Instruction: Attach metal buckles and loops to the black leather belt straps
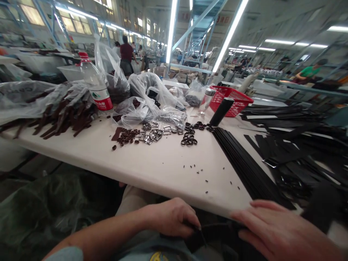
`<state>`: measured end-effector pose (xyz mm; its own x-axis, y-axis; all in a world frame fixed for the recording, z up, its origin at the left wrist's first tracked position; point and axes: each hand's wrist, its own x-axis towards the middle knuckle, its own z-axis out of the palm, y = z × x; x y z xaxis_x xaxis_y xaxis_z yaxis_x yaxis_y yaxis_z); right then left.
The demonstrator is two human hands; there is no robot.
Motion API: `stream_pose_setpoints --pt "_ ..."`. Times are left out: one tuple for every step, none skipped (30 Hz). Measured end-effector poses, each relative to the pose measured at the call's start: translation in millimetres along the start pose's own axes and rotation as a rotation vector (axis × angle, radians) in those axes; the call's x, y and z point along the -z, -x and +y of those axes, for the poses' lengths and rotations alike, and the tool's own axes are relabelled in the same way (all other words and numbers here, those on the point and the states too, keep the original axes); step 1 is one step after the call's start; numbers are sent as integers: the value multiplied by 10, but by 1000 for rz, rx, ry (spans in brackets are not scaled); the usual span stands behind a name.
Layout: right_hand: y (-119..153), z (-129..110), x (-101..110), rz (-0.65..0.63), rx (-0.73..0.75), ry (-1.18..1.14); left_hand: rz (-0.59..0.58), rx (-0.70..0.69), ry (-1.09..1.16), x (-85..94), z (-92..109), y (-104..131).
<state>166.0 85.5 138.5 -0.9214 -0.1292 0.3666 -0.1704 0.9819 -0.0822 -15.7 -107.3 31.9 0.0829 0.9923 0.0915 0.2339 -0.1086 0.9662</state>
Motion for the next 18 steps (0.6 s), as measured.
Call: stream_pose_setpoints --pt "-160 -7 42 -25 72 27 54 46 34 -16 14 -18" --pt "-296 0 66 -24 78 67 121 108 98 -26 29 -38" --pt "-398 19 67 34 69 108 195 173 191 -32 42 -59" --pt "-459 43 46 100 28 136 269 231 299 -34 51 -83" --pt "-477 65 3 171 -44 138 338 275 404 -35 57 -108" --pt "-456 78 -57 232 -130 116 403 300 488 -34 61 -135" --pt "-406 77 -131 274 -226 69 460 309 542 -34 63 -162" --pt "-337 60 -214 292 -323 3 509 309 569 -34 66 -188" --pt "-258 28 -301 282 -414 -77 545 308 580 -36 71 -212" --pt "-179 -16 -390 248 -493 -167 570 305 585 -40 76 -234" --pt "-107 -68 -478 194 -556 -274 583 301 589 -49 83 -254" --pt "-48 -124 -563 133 -605 -398 586 299 593 -64 89 -273" --pt "-2 -179 -646 75 -635 -536 585 297 604 -84 92 -290" --pt "29 -231 -726 34 -647 -677 580 297 620 -111 93 -308" --pt "46 -279 -802 20 -649 -806 572 294 639 -144 88 -325" --pt "53 -321 -873 35 -653 -913 567 286 657 -183 80 -342" --pt "52 -357 -939 72 -666 -998 564 274 675 -226 68 -358" --pt "45 -388 -998 126 -689 -1064 564 263 695 -270 53 -373"
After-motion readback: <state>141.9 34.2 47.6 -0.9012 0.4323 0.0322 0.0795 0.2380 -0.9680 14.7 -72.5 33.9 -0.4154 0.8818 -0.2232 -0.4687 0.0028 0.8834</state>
